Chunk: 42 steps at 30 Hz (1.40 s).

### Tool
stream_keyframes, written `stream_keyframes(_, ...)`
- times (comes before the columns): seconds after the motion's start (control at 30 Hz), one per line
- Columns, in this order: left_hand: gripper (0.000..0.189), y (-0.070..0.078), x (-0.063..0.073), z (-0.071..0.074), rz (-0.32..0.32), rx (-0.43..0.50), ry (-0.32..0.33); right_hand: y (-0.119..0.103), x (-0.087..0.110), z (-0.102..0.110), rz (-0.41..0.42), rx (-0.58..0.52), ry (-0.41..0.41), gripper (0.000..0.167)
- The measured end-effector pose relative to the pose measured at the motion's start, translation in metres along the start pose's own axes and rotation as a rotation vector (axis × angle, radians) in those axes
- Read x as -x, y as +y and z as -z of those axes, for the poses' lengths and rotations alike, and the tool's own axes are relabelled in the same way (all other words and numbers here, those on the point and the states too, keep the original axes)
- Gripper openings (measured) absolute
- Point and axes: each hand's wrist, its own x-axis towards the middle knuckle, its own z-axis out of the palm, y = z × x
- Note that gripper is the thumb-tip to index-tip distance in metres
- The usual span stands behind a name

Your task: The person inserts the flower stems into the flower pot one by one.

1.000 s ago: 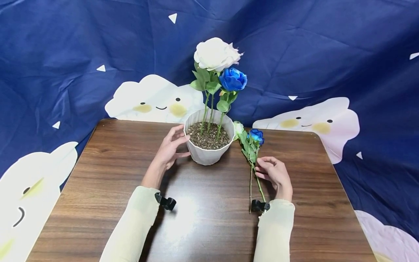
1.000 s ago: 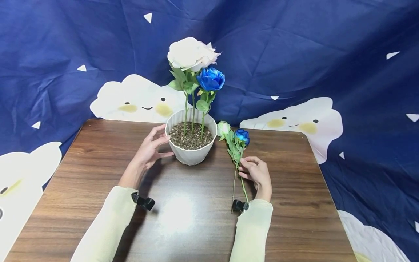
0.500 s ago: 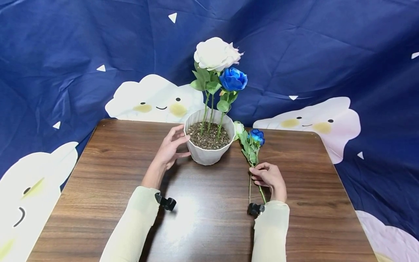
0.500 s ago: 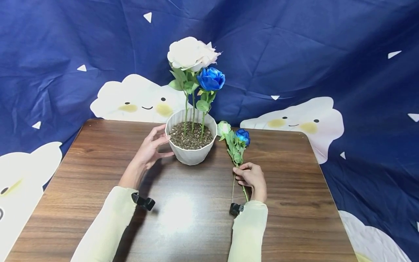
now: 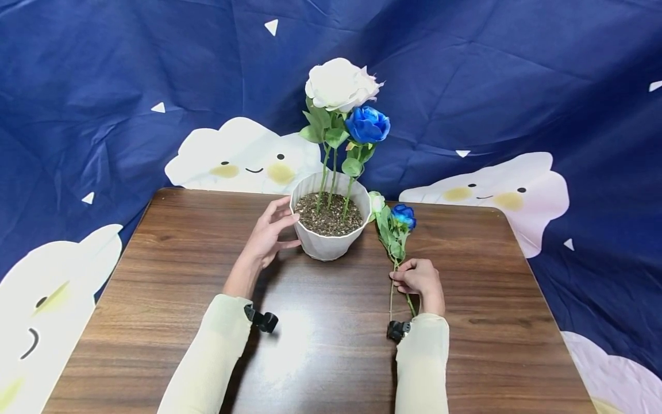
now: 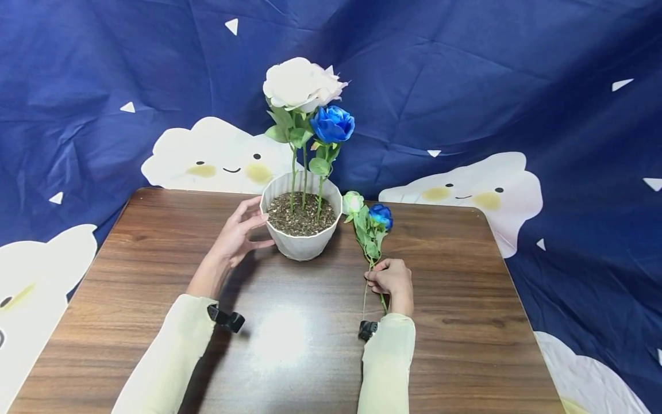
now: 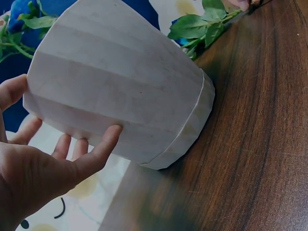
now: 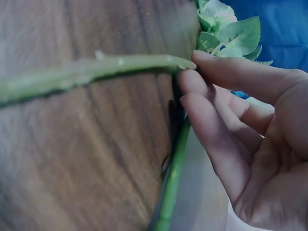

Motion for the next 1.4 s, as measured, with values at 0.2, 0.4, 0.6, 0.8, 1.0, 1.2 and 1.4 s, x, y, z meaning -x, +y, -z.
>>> stream_keyframes(0.2,0.06,0.0,0.0,0.0,0.006,0.001,0.0,0.002,0.0,0.001,0.05,-0.201,-0.025,0.017)
stream_keyframes(0.4,0.06,0.0,0.0,0.0,0.003,0.0,0.005,0.003,0.0,0.006,0.074,-0.331,-0.006,0.025)
stream_keyframes(0.6,0.06,-0.002,0.0,0.0,-0.003,0.008,0.001,0.0,0.002,0.01,0.102,-0.472,0.052,0.021)
stream_keyframes(0.8,0.06,-0.001,0.001,0.0,-0.005,0.001,-0.003,-0.006,0.002,0.011,0.16,-0.687,0.089,0.013)
stream_keyframes(1.0,0.059,-0.002,0.001,0.0,-0.006,0.005,-0.001,-0.014,0.002,0.012,0.26,-0.857,0.069,0.016)
stream_keyframes(1.2,0.059,-0.002,0.0,0.001,-0.005,0.005,0.007,-0.023,0.003,0.009,0.332,-0.902,0.053,0.011)
stream_keyframes(1.4,0.06,-0.002,0.0,0.001,-0.004,0.002,0.004,-0.036,0.004,0.005,0.403,-0.951,0.042,0.017)
